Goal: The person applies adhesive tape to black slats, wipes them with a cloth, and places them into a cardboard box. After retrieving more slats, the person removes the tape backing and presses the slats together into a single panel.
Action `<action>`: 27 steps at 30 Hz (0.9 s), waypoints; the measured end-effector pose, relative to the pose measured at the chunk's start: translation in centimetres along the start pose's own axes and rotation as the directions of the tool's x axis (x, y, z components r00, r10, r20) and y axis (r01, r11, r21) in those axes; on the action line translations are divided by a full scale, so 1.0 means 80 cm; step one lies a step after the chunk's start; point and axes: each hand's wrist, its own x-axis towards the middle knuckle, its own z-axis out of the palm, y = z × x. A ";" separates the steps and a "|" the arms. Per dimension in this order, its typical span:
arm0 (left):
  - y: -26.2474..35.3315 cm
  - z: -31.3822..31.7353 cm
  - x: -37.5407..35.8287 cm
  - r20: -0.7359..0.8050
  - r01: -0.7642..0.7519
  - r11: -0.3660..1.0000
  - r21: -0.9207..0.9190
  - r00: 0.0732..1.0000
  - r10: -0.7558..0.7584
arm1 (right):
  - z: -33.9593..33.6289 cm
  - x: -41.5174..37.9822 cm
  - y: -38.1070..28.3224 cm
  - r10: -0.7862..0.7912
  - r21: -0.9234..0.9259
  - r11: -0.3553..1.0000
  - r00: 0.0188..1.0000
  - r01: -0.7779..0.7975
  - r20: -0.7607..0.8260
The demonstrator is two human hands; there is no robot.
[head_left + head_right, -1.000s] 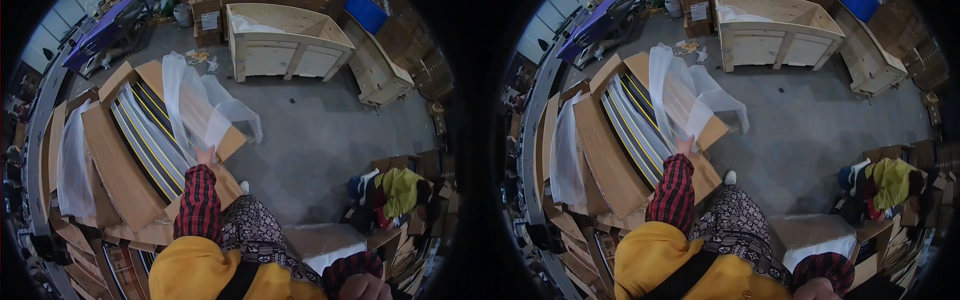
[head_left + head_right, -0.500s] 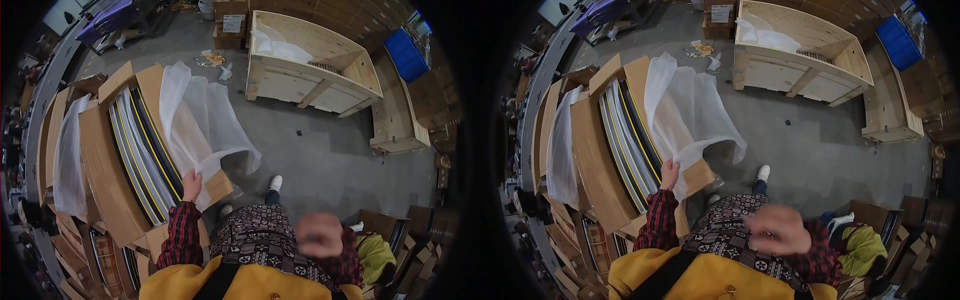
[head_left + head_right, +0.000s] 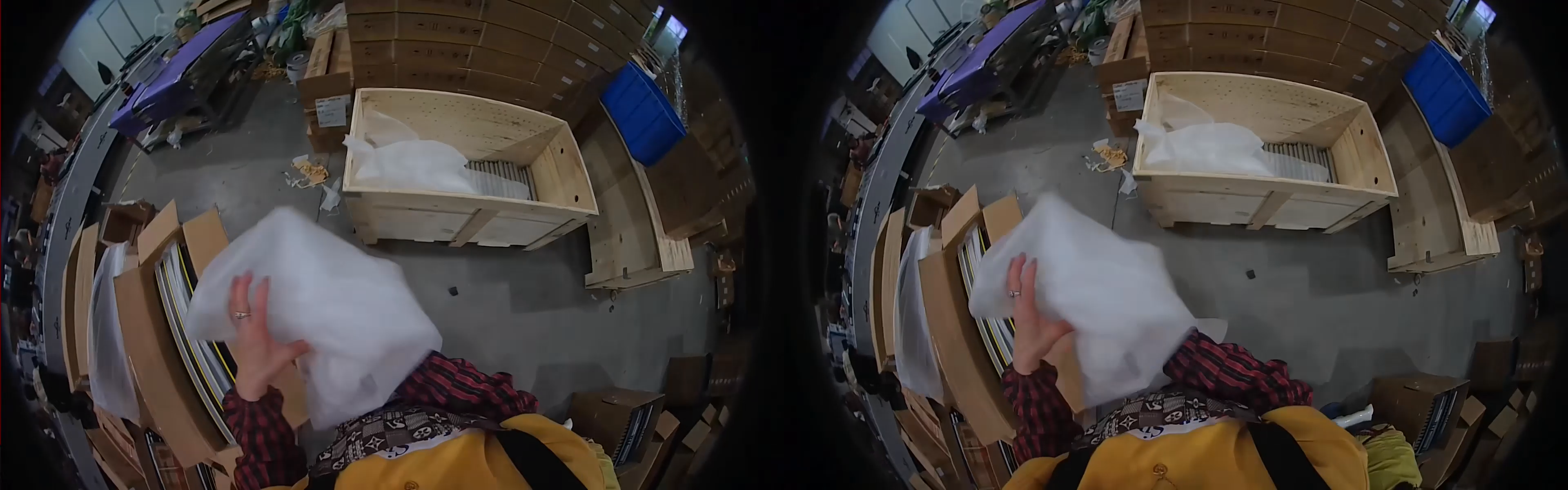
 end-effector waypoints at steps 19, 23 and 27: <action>-0.095 0.064 0.447 0.150 0.189 0.942 -0.277 0.977 -0.151 | -0.460 0.221 -0.281 -0.925 -0.974 0.206 0.305 -0.095 -0.225; -0.239 -0.038 0.378 -0.283 0.473 0.822 -0.317 0.780 -0.558 | -0.661 0.214 -0.389 -0.995 -0.931 0.018 -0.098 -0.365 0.020; -0.318 -0.058 0.166 -0.525 0.834 0.545 0.091 0.505 -0.685 | -0.721 0.311 -0.286 -0.903 -0.757 0.246 0.140 -0.605 -0.405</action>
